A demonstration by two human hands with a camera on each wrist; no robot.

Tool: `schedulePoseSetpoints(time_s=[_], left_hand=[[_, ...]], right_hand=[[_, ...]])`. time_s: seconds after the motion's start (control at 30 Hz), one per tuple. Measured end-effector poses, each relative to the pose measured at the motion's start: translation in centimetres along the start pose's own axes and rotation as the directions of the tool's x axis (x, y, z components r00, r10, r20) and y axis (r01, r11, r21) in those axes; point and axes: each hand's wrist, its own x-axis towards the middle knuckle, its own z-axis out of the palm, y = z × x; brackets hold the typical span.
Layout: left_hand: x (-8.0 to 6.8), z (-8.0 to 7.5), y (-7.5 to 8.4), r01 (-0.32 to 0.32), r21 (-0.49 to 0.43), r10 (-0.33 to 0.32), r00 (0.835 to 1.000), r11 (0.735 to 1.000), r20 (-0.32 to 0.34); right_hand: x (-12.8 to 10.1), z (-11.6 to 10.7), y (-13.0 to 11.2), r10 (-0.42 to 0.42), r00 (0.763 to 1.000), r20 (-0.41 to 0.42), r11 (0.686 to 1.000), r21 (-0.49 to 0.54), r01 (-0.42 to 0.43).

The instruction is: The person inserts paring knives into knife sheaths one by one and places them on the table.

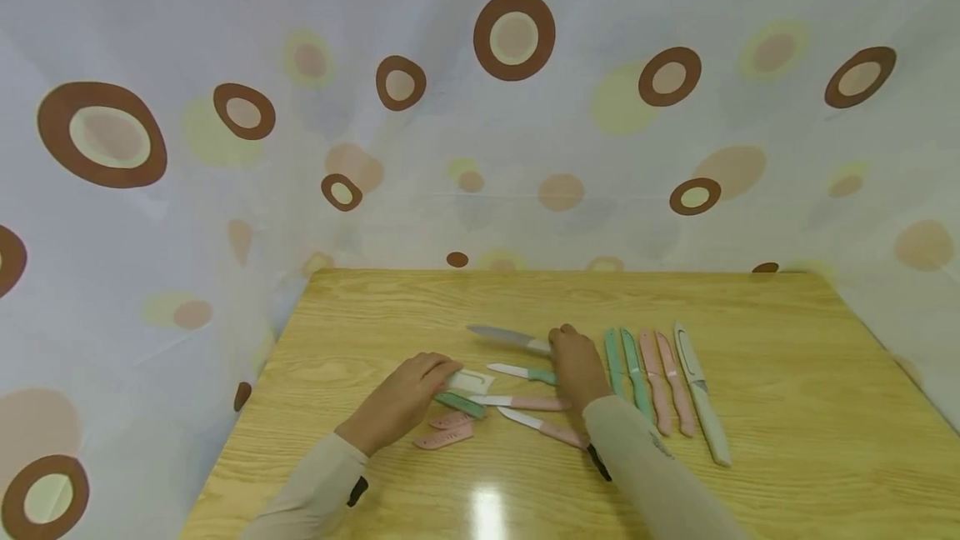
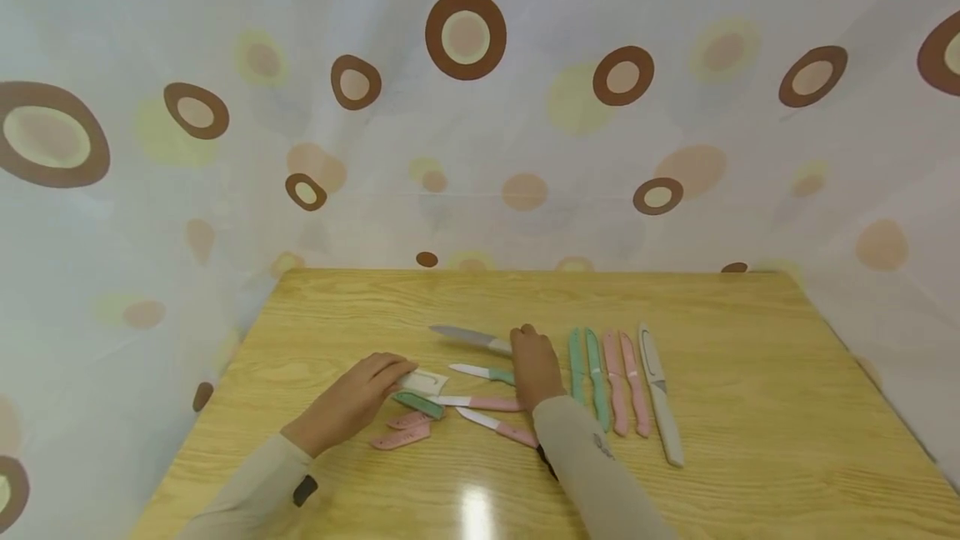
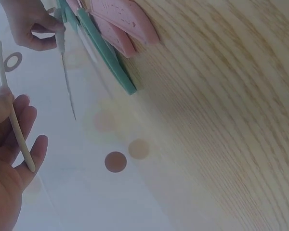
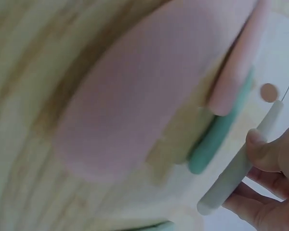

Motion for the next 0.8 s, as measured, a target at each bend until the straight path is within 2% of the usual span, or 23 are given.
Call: schedulePoseSetpoints(time_s=[0.1, 0.2, 0.47, 0.6, 0.8], left_hand=[[-0.1, -0.1, 0.0, 0.009, 0.004, -0.009, 1.000, 1.000, 0.005], [-0.1, -0.2, 0.0, 0.015, -0.005, -0.015, 1.000, 1.000, 0.009], [-0.1, -0.2, -0.1, 0.031, 0.022, -0.031, 1.000, 0.999, 0.004], [0.0, 0.0, -0.2, 0.019, 0.026, -0.018, 1.000, 0.999, -0.025], [0.3, 0.0, 0.0, 0.003, 0.024, -0.002, 0.999, 1.000, -0.053]], right_hand=[[-0.8, -0.9, -0.4, -0.011, 0.999, -0.032, 0.999, 0.041, 0.012], [-2.0, -2.1, -0.6, -0.043, 0.994, -0.097, 0.996, 0.074, 0.050], [-6.8, -4.5, -0.5, -0.161, 0.940, -0.302, 0.981, 0.057, 0.187], [-9.0, -4.8, -0.4, -0.181, 0.916, -0.357, 0.977, 0.038, 0.208], [-11.1, -4.9, -0.4, -0.196, 0.901, -0.388, 0.975, 0.016, 0.220]])
